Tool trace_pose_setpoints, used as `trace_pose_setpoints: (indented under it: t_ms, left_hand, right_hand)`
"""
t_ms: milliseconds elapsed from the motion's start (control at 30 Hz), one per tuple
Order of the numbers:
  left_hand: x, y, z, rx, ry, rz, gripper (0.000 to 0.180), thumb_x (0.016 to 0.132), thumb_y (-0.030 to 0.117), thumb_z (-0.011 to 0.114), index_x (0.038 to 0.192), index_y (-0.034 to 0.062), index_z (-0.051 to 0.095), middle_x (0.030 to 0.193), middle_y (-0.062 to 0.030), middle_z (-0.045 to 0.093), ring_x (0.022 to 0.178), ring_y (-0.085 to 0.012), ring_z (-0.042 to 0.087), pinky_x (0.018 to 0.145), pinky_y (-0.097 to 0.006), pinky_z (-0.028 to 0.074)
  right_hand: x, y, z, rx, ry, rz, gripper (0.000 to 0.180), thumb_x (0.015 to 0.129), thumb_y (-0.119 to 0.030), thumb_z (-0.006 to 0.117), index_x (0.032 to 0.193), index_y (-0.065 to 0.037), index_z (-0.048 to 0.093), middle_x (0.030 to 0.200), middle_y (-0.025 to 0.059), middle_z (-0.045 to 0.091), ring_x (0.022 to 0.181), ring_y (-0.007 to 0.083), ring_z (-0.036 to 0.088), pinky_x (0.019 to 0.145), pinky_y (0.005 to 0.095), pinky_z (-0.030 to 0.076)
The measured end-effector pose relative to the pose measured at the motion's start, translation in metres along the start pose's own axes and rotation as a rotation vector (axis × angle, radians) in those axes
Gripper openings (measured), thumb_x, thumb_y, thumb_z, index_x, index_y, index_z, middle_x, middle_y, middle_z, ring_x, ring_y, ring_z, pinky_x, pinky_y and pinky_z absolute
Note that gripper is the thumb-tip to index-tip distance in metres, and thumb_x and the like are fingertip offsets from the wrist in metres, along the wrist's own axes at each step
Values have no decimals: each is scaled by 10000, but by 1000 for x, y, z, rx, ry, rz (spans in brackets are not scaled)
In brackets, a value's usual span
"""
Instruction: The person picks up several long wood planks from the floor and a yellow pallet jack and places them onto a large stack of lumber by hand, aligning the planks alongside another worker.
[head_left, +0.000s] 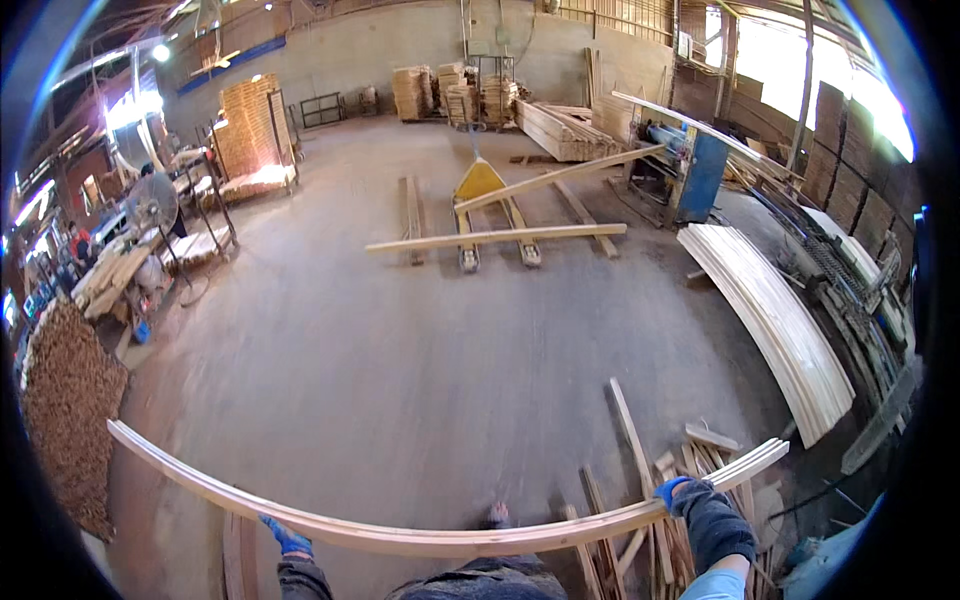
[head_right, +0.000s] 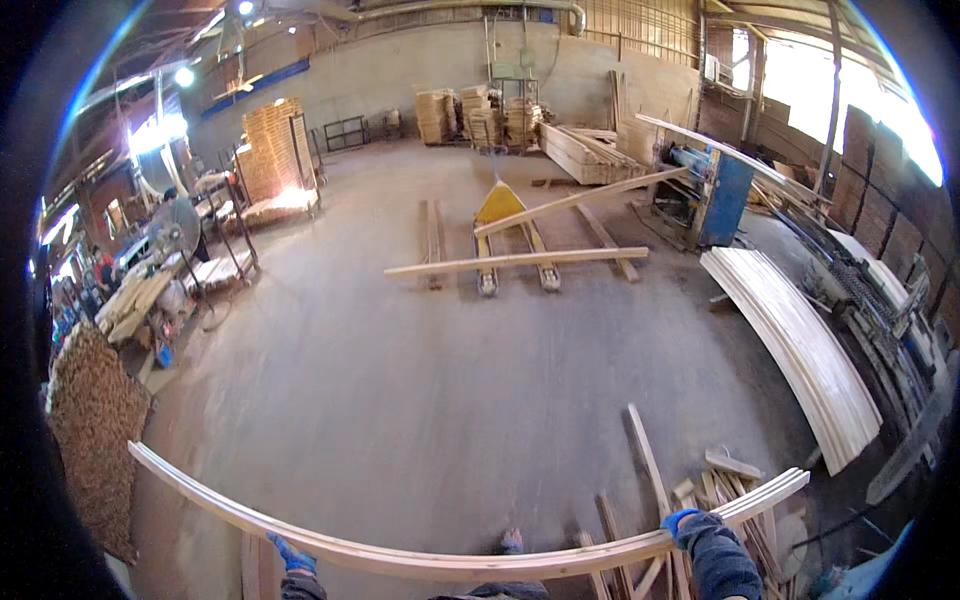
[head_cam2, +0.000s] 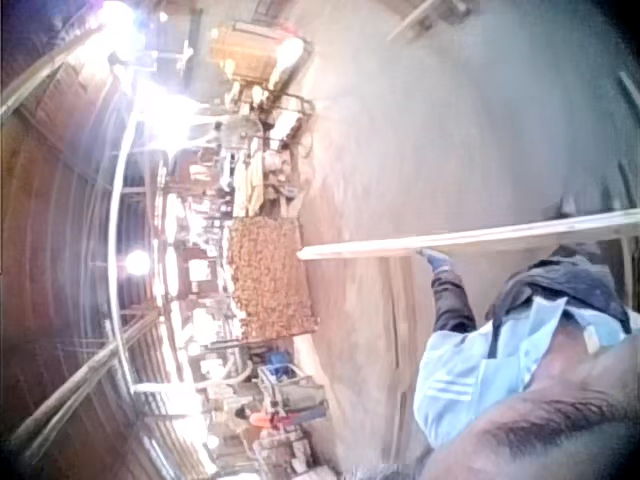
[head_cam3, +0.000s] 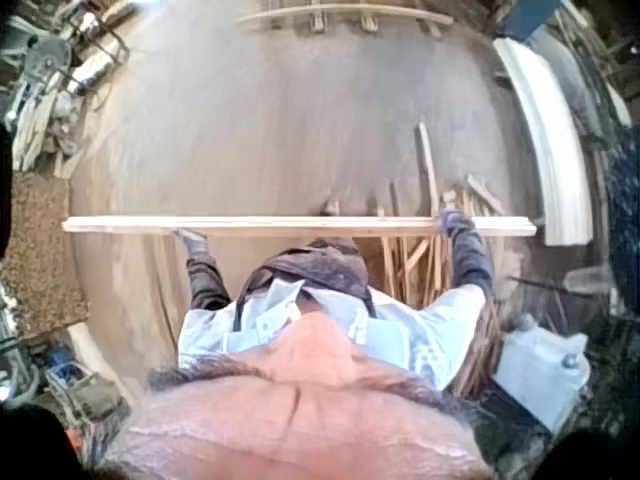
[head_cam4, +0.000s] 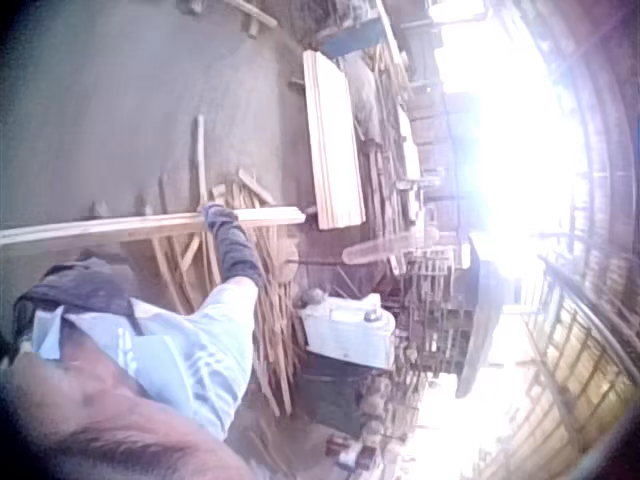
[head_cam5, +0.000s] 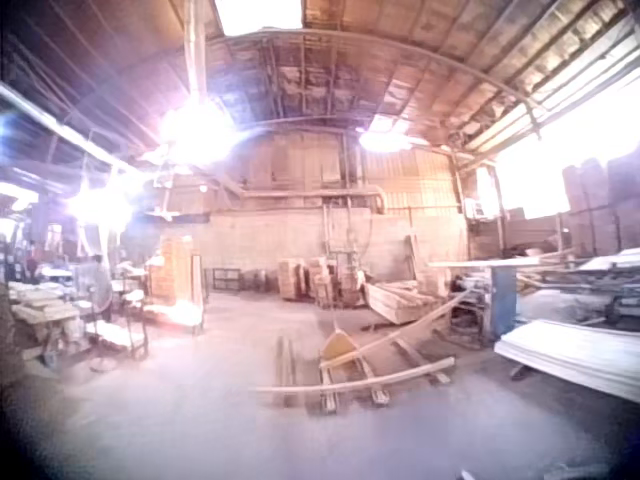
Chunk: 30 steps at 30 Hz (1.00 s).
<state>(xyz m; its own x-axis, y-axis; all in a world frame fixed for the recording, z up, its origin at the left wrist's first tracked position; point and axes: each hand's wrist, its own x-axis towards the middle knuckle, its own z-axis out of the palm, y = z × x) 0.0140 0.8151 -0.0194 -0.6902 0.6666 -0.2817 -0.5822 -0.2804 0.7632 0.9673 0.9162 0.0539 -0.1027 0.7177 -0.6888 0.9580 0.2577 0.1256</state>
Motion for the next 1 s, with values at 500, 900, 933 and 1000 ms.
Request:
trace_pose_setpoints:
  t_ms: [500, 900, 933, 1000]
  left_hand:
    - [276, -221, 343, 18, 133, 46, 896, 892, 803, 315, 1555, 203, 254, 1577, -62, 288, 1397, -283, 339, 1171, -450, 258]
    - [506, -493, 813, 92, 212, -148, 943, 868, 830, 316, 1554, 186, 258, 1579, -88, 281, 1405, -303, 328, 1168, -467, 251]
    - [529, -519, 852, 132, 205, -138, 938, 870, 827, 315, 1553, 186, 259, 1580, -90, 279, 1407, -307, 324, 1168, -474, 249]
    - [573, -560, 920, 173, 220, -106, 931, 874, 822, 315, 1554, 190, 255, 1582, -92, 273, 1414, -312, 315, 1170, -483, 246]
  right_hand:
    - [392, 202, -357, -42, 15, -93, 310, 889, -237, 583, 1177, -180, 684, 1166, 125, 690, 1085, 343, 650, 939, 429, 511]
    - [684, 491, -661, -96, -134, 122, 319, 908, -289, 584, 1200, -200, 676, 1223, 104, 671, 1130, 311, 639, 965, 424, 505]
    - [720, 518, -668, -96, -136, 142, 318, 910, -286, 588, 1206, -209, 676, 1227, 92, 671, 1132, 304, 640, 965, 424, 506]
    - [798, 563, -693, -95, -140, 116, 312, 914, -290, 585, 1203, -212, 676, 1222, 91, 673, 1132, 305, 640, 964, 426, 507]
